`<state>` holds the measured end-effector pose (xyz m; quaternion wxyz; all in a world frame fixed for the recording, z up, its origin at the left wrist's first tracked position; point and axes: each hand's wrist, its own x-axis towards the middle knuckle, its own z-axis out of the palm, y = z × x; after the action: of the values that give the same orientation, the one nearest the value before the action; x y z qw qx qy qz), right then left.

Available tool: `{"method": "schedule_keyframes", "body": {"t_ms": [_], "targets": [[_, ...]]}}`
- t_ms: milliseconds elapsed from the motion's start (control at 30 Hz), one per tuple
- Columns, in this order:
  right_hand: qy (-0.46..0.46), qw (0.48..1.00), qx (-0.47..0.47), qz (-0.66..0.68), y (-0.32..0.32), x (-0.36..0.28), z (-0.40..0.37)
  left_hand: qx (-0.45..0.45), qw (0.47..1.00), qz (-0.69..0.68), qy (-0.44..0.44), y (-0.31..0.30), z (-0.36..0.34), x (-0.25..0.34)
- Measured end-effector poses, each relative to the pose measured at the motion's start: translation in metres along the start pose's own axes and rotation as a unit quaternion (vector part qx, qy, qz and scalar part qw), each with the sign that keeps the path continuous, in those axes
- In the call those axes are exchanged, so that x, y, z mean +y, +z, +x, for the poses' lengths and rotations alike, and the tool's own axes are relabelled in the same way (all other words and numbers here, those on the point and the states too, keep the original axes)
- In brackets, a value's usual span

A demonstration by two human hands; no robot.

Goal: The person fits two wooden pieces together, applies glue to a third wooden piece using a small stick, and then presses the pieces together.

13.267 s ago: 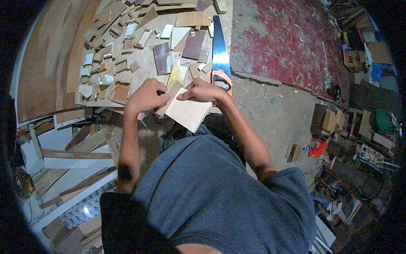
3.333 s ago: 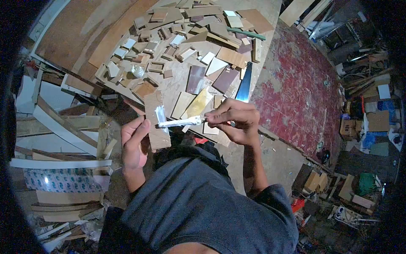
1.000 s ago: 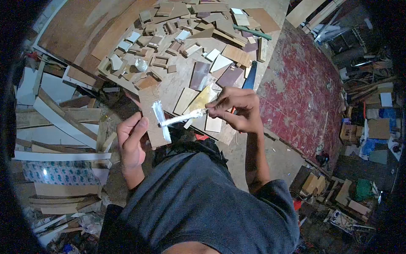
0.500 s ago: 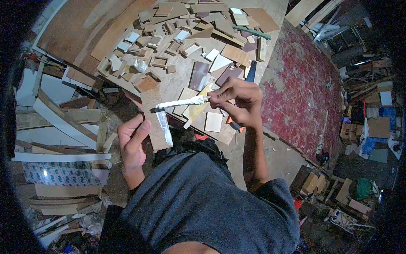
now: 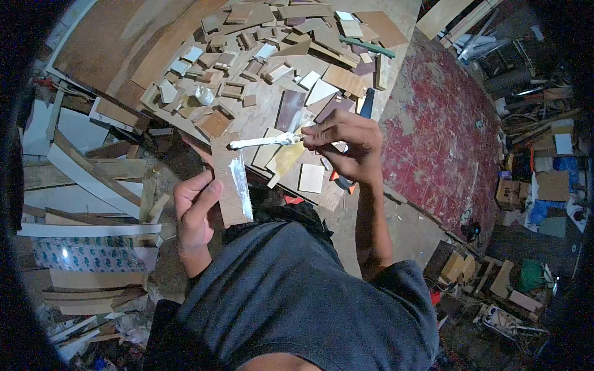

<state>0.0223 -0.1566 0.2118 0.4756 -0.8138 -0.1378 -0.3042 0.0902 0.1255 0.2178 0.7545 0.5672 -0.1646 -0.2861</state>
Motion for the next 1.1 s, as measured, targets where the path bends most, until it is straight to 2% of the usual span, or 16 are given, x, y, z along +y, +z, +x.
{"method": "schedule_keyframes", "body": {"t_ms": [267, 333, 433, 733, 1100], "targets": [[0.006, 0.998, 0.041, 0.041, 0.001, -0.010, -0.001, 0.000, 1.000, -0.011, -0.004, -0.004, 0.000, -0.001], [0.105, 0.990, 0.047, 0.081, 0.000, -0.013, -0.005, -0.013, 1.000, 0.004, 0.011, -0.005, 0.000, -0.001], [0.120, 0.983, 0.069, 0.118, 0.003, -0.012, -0.006, -0.006, 1.000, 0.019, -0.004, -0.001, -0.002, 0.005], [0.165, 0.975, 0.076, 0.128, 0.013, -0.010, -0.010, -0.039, 0.994, 0.097, 0.027, 0.004, -0.006, 0.019], [0.144, 0.973, 0.113, 0.138, 0.014, -0.014, -0.013, -0.012, 0.996, 0.083, 0.032, 0.004, -0.012, 0.015]]}}
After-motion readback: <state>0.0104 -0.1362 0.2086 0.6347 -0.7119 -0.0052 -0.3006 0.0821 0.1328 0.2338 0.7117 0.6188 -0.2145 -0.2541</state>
